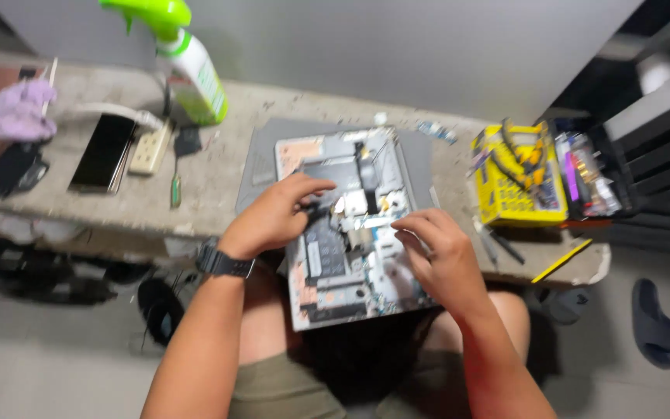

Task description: Connecting various internal ribbon cables and wires to the motherboard of a laptop during repair or assembly.

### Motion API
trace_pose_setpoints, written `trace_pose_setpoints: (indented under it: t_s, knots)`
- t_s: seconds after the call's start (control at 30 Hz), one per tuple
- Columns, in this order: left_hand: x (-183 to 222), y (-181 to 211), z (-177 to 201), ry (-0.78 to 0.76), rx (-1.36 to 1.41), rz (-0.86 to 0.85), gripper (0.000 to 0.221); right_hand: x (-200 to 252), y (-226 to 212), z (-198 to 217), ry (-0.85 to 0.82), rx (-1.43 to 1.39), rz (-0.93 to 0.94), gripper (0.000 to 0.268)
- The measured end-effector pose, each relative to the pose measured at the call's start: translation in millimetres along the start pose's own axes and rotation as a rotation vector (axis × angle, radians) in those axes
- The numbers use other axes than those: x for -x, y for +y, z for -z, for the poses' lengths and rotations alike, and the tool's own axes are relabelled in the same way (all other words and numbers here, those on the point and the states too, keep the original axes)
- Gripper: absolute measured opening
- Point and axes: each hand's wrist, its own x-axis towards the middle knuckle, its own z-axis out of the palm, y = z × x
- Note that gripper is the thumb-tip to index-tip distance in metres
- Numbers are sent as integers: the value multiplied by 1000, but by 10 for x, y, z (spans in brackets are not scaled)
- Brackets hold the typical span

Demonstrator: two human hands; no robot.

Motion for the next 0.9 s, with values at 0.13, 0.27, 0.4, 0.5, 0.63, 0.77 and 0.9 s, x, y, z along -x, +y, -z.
trace_pose_setpoints:
  t_s: [0.13, 0.27, 0.4, 0.5, 0.63, 0.77, 0.9]
  knots:
    - [-460, -585, -252, 285, -220, -19, 48, -387, 652, -293, 74, 43, -88, 18]
    - [-795, -969, -509, 453, -509, 67, 37, -571, 899, -555, -13, 105, -270, 28]
    - [-878, -1228, -651, 428, -565, 211, 35, -549, 948, -658, -8, 64, -359, 27]
    - [-842, -1164, -678, 446, -500, 212, 28, -545, 961, -624, 45, 30, -376, 21]
    - [-860, -1269, -730, 491, -459, 209, 19, -530, 965, -695, 77, -5, -389, 18]
    - [-825, -1229, -729, 534, -411, 197, 14, -556, 850, -637, 124, -108, -463, 17]
    - [-779, -1182, -746, 564, -378, 174, 10, -562, 745, -626, 153, -146, -506, 15]
